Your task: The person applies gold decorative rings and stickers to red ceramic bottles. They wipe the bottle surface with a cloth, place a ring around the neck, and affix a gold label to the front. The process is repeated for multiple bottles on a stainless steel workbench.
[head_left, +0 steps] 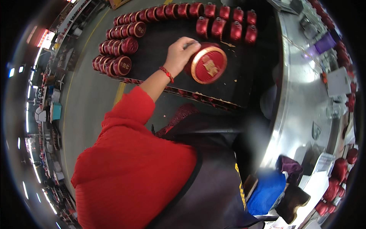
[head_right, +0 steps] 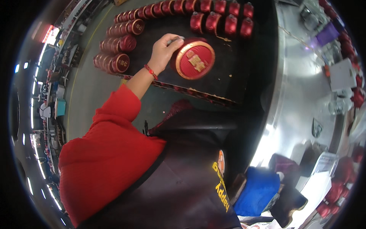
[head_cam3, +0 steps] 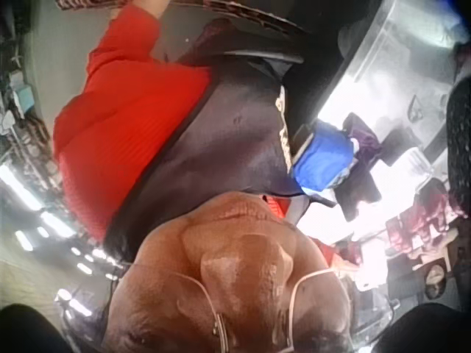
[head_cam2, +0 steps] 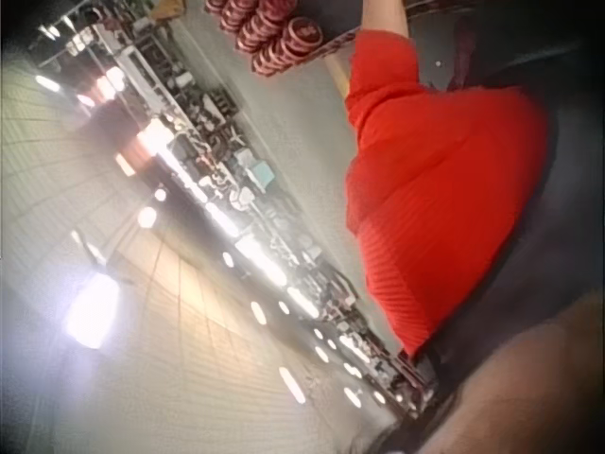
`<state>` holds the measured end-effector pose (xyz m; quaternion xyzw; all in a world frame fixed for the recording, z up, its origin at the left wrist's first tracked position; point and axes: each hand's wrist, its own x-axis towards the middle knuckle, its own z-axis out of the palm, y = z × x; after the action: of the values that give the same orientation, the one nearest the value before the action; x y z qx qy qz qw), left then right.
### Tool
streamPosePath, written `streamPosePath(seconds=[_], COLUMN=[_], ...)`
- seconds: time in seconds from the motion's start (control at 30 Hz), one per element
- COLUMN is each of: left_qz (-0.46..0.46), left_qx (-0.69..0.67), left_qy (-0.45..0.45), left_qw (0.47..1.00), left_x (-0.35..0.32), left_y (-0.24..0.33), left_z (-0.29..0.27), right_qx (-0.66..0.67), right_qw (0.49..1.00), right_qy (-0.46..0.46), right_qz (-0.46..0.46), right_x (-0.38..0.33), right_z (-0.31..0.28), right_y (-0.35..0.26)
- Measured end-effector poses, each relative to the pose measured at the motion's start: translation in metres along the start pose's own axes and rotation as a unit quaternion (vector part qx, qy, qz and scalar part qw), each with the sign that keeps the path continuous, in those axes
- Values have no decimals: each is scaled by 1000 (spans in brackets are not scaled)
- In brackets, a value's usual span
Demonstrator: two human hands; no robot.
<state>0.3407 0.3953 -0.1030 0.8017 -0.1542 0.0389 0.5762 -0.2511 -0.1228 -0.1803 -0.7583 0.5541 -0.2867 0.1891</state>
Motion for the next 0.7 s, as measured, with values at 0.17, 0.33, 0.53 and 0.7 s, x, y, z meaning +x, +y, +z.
streamPosePath(seconds=[0.17,0.33,0.53,0.7], left_qz=[7,-35,-130,-106], left_qx=[243,342,361,386], left_qy=[183,254,264,291], left_qw=[953,904,885,869], left_x=[72,164,265,302], left_y=[-144,-262,-340,-365], left_z=[-102,-201,-274,-283], right_qx=[-14,-56,-98,-122], right_qw=[999,998,995,992], right_qy=[-16,-9,6,13], right_qz=[-27,-18,3,7], right_x=[-21,-28,-27,-23], right_z=[24,26,19,3], right_y=[-81,-143,-198,-224])
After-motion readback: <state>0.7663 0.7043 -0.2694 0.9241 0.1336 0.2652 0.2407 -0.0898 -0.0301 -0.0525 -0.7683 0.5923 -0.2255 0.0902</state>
